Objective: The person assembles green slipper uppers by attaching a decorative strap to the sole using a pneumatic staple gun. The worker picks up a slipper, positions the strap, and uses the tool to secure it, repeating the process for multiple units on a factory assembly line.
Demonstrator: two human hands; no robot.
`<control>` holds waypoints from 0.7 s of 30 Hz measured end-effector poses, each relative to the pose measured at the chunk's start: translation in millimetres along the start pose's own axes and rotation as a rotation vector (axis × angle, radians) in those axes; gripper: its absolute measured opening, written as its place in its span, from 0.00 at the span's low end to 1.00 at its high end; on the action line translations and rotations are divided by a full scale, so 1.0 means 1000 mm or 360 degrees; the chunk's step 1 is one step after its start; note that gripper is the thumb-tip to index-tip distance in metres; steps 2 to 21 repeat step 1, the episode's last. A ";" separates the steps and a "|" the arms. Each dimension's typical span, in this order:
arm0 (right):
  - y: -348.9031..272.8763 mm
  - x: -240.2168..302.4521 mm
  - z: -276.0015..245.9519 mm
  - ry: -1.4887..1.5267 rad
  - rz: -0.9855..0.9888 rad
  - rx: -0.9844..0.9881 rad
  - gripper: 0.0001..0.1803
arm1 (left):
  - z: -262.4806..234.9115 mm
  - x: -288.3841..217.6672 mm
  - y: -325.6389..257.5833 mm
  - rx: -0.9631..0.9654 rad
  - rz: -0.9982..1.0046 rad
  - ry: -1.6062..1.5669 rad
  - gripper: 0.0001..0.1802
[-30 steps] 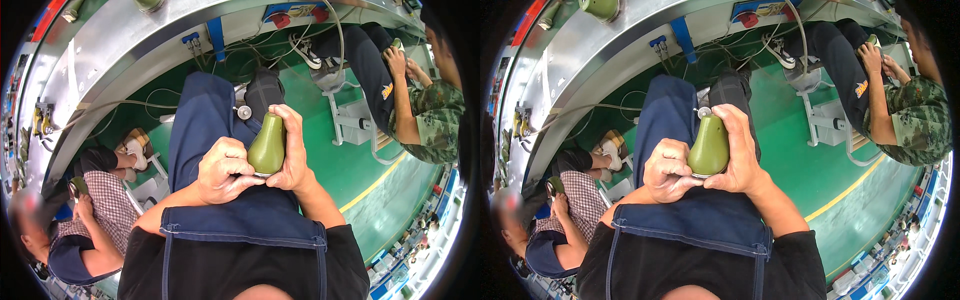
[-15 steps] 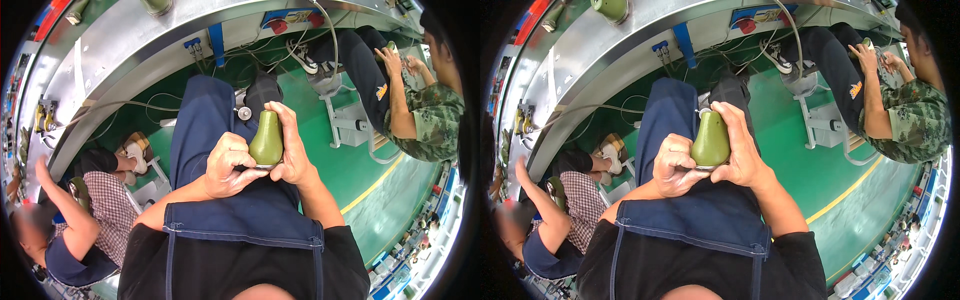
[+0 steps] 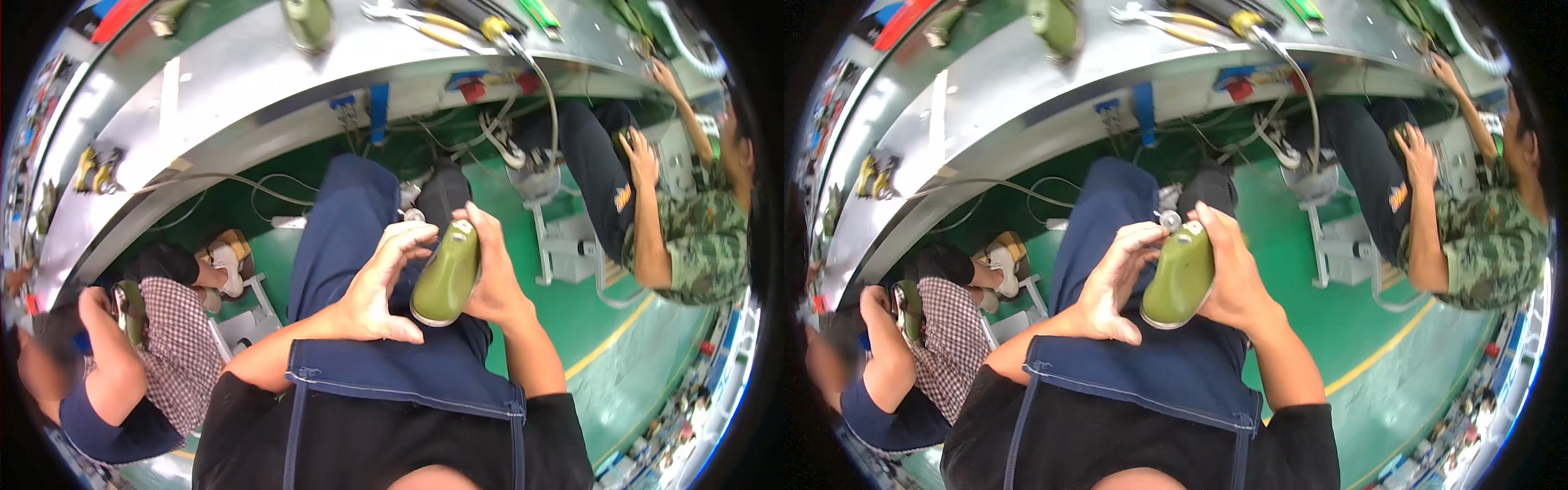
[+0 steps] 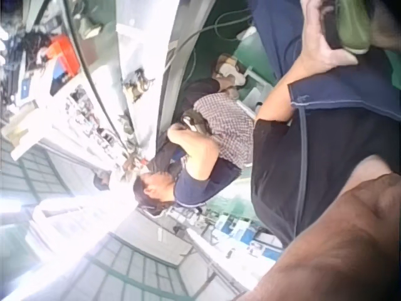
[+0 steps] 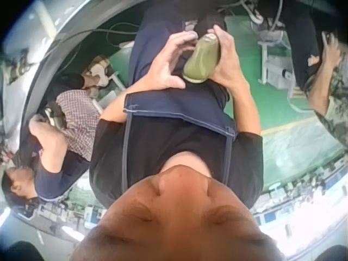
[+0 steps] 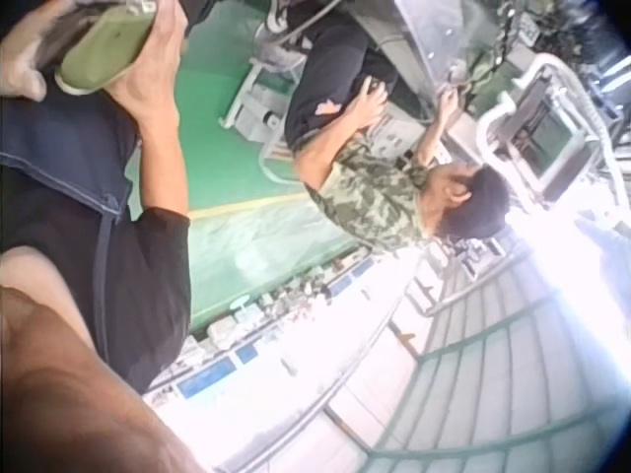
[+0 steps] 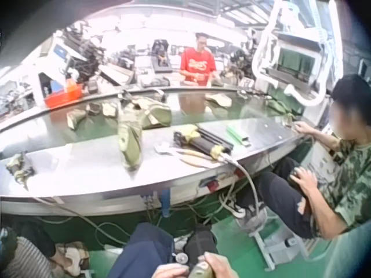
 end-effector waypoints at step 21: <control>0.010 0.005 -0.003 -0.0095 -0.0160 -0.0104 0.66 | -0.007 -0.010 0.005 -0.0010 0.0045 0.0049 0.72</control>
Point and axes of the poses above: each hand's wrist, its own y-axis towards the middle knuckle, its own z-axis out of the palm, x = y × z, the point moved 3 cm from there along y, towards the middle knuckle, and after that the axes turned 15 degrees about -y, right-handed, at the moved point
